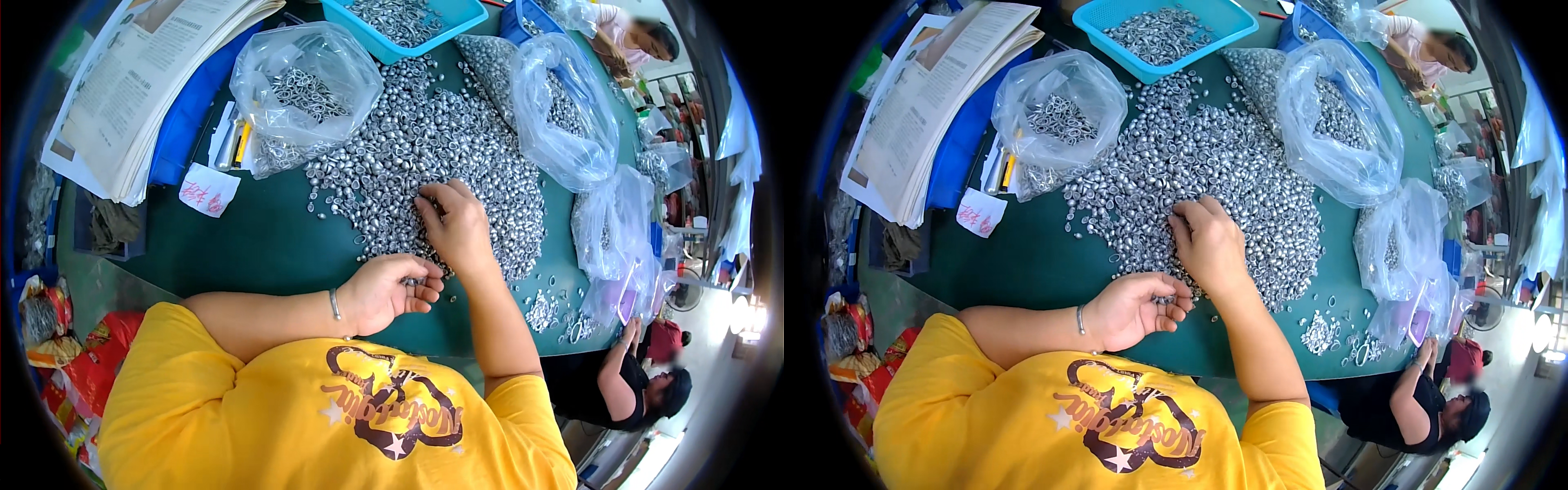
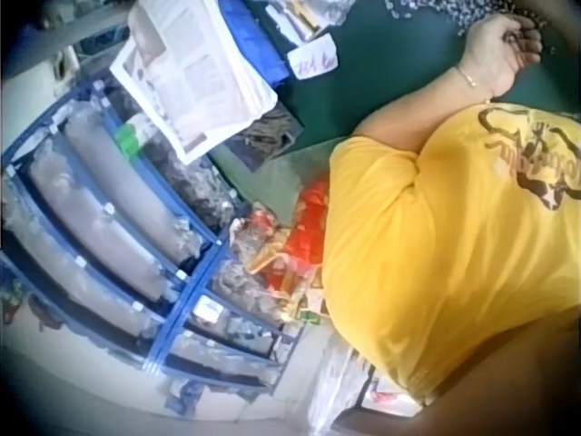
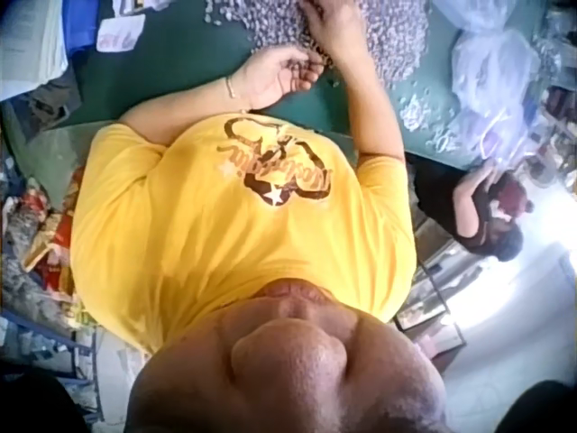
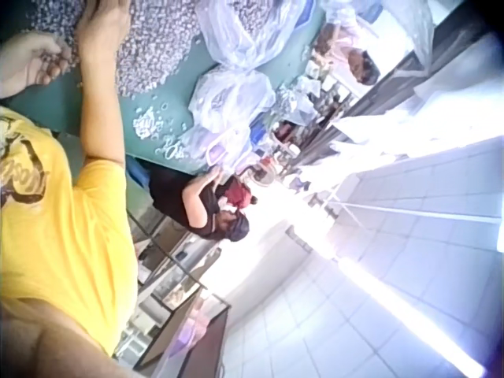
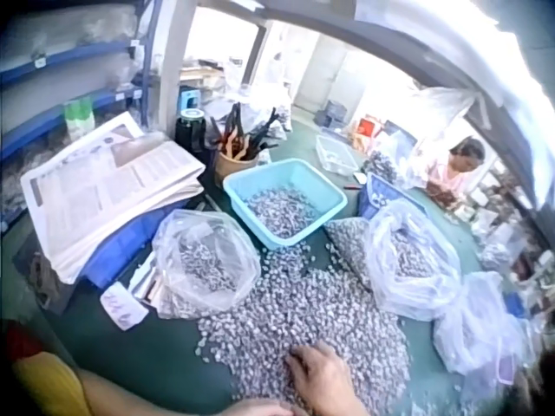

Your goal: The person picks up metal components and rings from a large pile on a table, joins them together by hand, and places the assembled units into a separate smaller pile.

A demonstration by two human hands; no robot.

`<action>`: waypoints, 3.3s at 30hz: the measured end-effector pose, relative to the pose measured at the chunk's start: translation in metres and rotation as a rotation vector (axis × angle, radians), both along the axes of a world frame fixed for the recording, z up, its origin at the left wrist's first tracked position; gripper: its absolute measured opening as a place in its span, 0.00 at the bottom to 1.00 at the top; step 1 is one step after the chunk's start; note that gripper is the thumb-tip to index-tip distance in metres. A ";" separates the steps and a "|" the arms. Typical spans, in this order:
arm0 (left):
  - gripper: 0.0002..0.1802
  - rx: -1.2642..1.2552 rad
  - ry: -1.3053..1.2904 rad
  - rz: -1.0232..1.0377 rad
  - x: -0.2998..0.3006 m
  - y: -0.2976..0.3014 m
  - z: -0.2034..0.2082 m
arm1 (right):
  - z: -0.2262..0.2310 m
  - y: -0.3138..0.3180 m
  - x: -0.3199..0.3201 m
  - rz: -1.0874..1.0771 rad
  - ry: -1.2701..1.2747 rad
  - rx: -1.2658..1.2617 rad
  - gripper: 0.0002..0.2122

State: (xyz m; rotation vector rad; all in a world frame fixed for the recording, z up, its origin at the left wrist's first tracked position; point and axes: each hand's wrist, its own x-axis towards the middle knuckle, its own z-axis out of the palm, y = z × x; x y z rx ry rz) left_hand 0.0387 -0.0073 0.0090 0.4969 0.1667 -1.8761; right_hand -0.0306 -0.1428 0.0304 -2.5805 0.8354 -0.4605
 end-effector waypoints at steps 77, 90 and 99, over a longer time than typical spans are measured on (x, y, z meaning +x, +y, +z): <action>0.09 0.005 0.023 -0.004 0.002 0.000 -0.006 | -0.005 -0.014 -0.027 0.267 -0.914 1.867 0.05; 0.08 -0.125 -0.185 -0.135 0.010 -0.007 0.018 | 0.007 -0.017 0.004 -0.140 -0.505 1.269 0.03; 0.13 -0.971 -0.568 -0.030 -0.012 -0.008 0.166 | -0.001 0.006 0.051 0.242 -0.191 -0.025 0.07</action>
